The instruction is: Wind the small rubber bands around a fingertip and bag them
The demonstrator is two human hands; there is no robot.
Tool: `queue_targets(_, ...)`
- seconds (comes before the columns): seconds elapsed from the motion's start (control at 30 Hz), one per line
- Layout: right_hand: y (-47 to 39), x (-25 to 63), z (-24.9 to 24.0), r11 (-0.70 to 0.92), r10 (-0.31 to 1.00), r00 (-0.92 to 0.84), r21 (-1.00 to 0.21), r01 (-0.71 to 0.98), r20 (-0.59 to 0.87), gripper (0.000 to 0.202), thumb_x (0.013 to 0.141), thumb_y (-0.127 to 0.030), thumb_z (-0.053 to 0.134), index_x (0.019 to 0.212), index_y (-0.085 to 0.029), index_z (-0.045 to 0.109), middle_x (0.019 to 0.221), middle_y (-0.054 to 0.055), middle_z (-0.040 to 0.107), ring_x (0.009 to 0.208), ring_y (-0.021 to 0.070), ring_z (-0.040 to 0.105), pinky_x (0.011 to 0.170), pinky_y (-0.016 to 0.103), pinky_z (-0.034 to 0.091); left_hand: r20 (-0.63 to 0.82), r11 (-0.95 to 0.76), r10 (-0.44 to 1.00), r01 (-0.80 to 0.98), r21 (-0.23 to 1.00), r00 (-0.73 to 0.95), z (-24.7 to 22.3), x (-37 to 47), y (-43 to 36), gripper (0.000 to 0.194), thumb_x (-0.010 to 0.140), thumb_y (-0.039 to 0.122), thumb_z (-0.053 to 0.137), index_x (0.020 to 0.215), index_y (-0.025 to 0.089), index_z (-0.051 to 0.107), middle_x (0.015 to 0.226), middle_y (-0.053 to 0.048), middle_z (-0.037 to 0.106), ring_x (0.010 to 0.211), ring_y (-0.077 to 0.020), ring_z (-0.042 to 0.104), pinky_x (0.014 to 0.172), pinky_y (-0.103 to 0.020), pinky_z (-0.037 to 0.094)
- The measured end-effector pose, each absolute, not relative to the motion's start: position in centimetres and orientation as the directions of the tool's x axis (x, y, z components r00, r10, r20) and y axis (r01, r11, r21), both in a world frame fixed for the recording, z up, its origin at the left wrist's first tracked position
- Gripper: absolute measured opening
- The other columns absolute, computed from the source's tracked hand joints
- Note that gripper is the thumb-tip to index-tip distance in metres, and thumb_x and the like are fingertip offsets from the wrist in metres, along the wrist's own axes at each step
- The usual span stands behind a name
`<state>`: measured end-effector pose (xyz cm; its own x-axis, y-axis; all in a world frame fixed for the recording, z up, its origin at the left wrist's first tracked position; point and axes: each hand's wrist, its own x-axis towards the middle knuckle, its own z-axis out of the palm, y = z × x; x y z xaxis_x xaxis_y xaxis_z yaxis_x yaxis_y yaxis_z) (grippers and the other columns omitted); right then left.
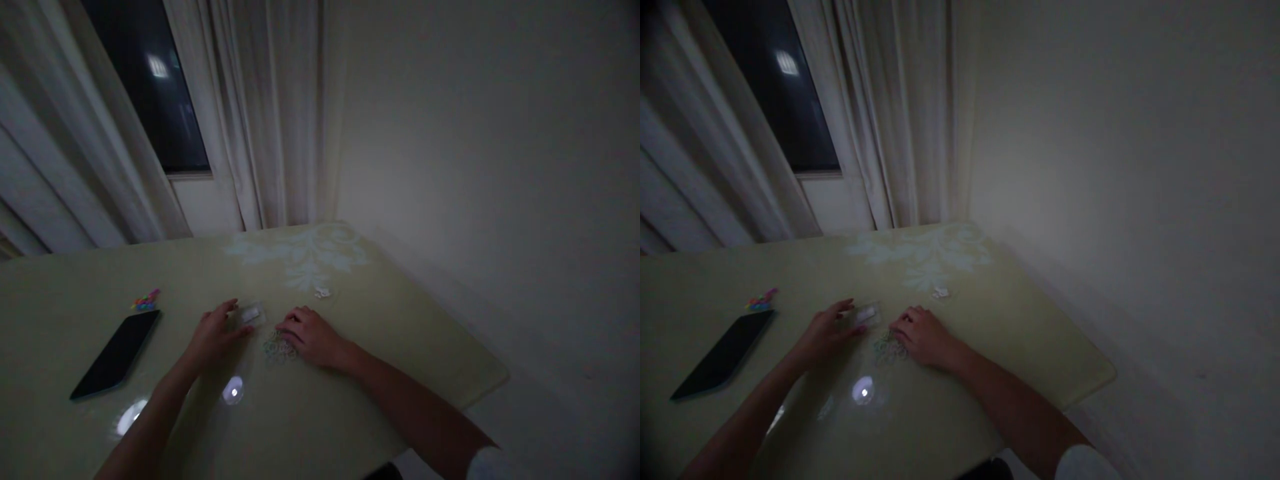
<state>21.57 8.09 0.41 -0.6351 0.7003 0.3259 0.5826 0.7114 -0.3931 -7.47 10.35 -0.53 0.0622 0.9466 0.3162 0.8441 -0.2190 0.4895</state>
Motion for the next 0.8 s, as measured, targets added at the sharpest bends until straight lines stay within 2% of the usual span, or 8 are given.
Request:
queue_targets(0.07,7.8,21.7,0.8,0.720,0.690,-0.658,-0.385,0.578,0.301,0.025,0.107,-0.030,0.061,0.126,-0.021,0.075,0.118,0.010,0.068,0.110,0.0219,0.060,0.100,0.036,0.048,0.339,-0.226,0.939,0.837,0.499,0.052,-0.3,-7.0,9.1,0.075,0.078,0.055,0.070,0.137,0.011,0.060,0.136,-0.024,0.068,0.113,-0.0399,0.070,0.102,-0.059,0.052)
queue_targets(0.13,7.6,21.9,1.2,0.719,0.688,-0.671,-0.383,0.580,0.277,0.023,0.106,-0.030,0.063,0.123,-0.021,0.076,0.116,0.009,0.068,0.108,0.0213,0.060,0.099,0.034,0.048,0.352,-0.252,0.933,0.824,0.508,0.069,0.0,-5.9,7.5,0.057,0.086,0.053,0.064,0.129,0.016,0.066,0.133,-0.020,0.069,0.117,-0.0384,0.067,0.107,-0.060,0.048)
queue_targets(0.23,7.4,22.3,1.6,0.692,0.714,-0.659,-0.379,0.614,0.236,0.020,0.104,-0.031,0.066,0.117,-0.020,0.077,0.109,0.008,0.068,0.102,0.0207,0.061,0.094,0.034,0.049,0.275,-0.347,0.934,0.764,0.544,0.228,0.2,-3.4,5.2,0.030,0.099,0.046,0.054,0.099,0.026,0.077,0.102,-0.006,0.076,0.092,-0.0239,0.074,0.086,-0.037,0.060)
queue_targets(0.37,7.2,22.9,1.9,0.625,0.772,-0.609,-0.392,0.675,0.181,0.015,0.104,-0.024,0.064,0.115,-0.019,0.074,0.108,0.008,0.069,0.101,0.0208,0.064,0.092,0.033,0.052,0.263,-0.420,0.907,0.731,0.538,0.328,-0.6,-1.0,3.4,0.025,0.099,0.034,0.059,0.117,0.028,0.076,0.113,-0.007,0.075,0.103,-0.0254,0.073,0.090,-0.038,0.061)
queue_targets(0.5,7.4,23.8,2.0,0.555,0.821,-0.544,-0.461,0.692,0.173,0.020,0.105,-0.020,0.062,0.124,-0.018,0.069,0.116,0.008,0.070,0.106,0.0208,0.066,0.093,0.032,0.054,0.252,-0.421,0.907,0.704,0.573,0.337,-1.2,-1.5,3.0,0.023,0.102,0.029,0.055,0.113,0.029,0.075,0.107,-0.006,0.075,0.096,-0.0220,0.074,0.082,-0.032,0.062)
queue_targets(0.67,7.4,25.0,2.8,0.562,0.814,-0.546,-0.499,0.659,0.197,0.015,0.107,-0.024,0.060,0.116,-0.019,0.070,0.115,0.008,0.069,0.106,0.0198,0.066,0.094,0.031,0.053,0.421,-0.514,0.845,0.718,0.469,0.330,-0.5,-2.0,2.7,0.024,0.102,0.031,0.055,0.117,0.031,0.073,0.113,-0.006,0.076,0.098,-0.0243,0.075,0.082,-0.036,0.063)
queue_targets(0.73,7.1,25.1,3.3,0.577,0.794,-0.582,-0.517,0.632,0.175,0.017,0.101,-0.033,0.071,0.111,-0.019,0.072,0.112,0.007,0.068,0.105,0.0206,0.066,0.093,0.031,0.053,0.451,-0.601,0.786,0.689,0.404,0.422,-0.4,-1.3,2.3,0.023,0.101,0.033,0.057,0.118,0.033,0.074,0.112,-0.005,0.078,0.098,-0.0253,0.074,0.081,-0.038,0.064)
queue_targets(0.8,6.6,24.9,3.9,0.582,0.770,-0.626,-0.537,0.611,0.123,0.037,0.088,-0.043,0.085,0.115,-0.020,0.072,0.115,0.007,0.066,0.109,0.0231,0.064,0.096,0.033,0.053,0.433,-0.638,0.761,0.677,0.366,0.484,-0.8,-0.4,1.9,0.027,0.101,0.036,0.061,0.125,0.034,0.072,0.120,-0.006,0.077,0.103,-0.0275,0.074,0.084,-0.042,0.065)
